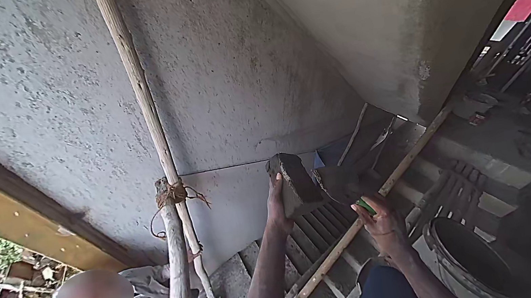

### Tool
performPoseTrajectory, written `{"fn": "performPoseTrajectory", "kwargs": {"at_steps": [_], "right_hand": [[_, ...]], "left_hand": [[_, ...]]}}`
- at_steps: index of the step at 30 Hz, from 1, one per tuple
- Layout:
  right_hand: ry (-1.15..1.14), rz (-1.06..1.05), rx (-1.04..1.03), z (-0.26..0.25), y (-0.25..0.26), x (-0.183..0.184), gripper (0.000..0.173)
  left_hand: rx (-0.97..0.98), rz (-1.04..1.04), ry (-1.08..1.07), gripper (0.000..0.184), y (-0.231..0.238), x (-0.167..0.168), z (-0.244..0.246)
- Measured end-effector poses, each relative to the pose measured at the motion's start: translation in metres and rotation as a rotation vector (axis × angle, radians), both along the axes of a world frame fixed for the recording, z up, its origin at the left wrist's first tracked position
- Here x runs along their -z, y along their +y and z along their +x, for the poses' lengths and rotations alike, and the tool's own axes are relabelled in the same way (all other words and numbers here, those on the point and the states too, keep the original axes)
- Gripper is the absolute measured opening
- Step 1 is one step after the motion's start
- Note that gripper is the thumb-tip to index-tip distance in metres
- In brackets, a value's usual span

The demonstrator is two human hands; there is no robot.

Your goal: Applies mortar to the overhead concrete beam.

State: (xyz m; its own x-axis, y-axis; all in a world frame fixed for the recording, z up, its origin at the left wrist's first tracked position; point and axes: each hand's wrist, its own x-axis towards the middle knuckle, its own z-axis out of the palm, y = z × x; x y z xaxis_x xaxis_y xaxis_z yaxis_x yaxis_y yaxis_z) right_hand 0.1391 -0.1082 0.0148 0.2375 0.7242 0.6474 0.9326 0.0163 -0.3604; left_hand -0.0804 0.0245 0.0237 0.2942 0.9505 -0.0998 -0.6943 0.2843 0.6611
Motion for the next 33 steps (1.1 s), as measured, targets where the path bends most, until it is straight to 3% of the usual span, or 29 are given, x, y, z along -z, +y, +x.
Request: {"fn": "performPoseTrajectory", "kwargs": {"at_steps": [6,15,20,23,28,33], "right_hand": [[-0.145,-0.053,0.021,0.001,0.004,-0.008,0.026],[-0.284,0.004,0.035,-0.012,0.003,-0.008,0.023],[-0.173,0.077,-0.066,-0.011,0.005,-0.005,0.029],[-0.06,0.126,-0.125,-0.013,0.011,-0.016,0.036],[0.102,0.229,-0.236,-0.016,0.051,-0.065,0.042],[0.213,0.533,-0.509,-0.041,0.135,-0.192,0.043]], "left_hand": [[0.023,0.007,-0.023,0.05,-0.005,-0.01,-0.001],[-0.078,0.104,0.287,0.067,0.001,0.004,0.002],[-0.124,0.142,0.4,0.072,0.006,0.009,0.001],[-0.147,0.07,0.335,0.068,0.007,0.011,-0.001],[-0.169,-0.07,-0.029,0.049,0.003,-0.017,-0.011],[-0.2,0.096,-0.202,0.044,0.011,-0.073,-0.031]]}}
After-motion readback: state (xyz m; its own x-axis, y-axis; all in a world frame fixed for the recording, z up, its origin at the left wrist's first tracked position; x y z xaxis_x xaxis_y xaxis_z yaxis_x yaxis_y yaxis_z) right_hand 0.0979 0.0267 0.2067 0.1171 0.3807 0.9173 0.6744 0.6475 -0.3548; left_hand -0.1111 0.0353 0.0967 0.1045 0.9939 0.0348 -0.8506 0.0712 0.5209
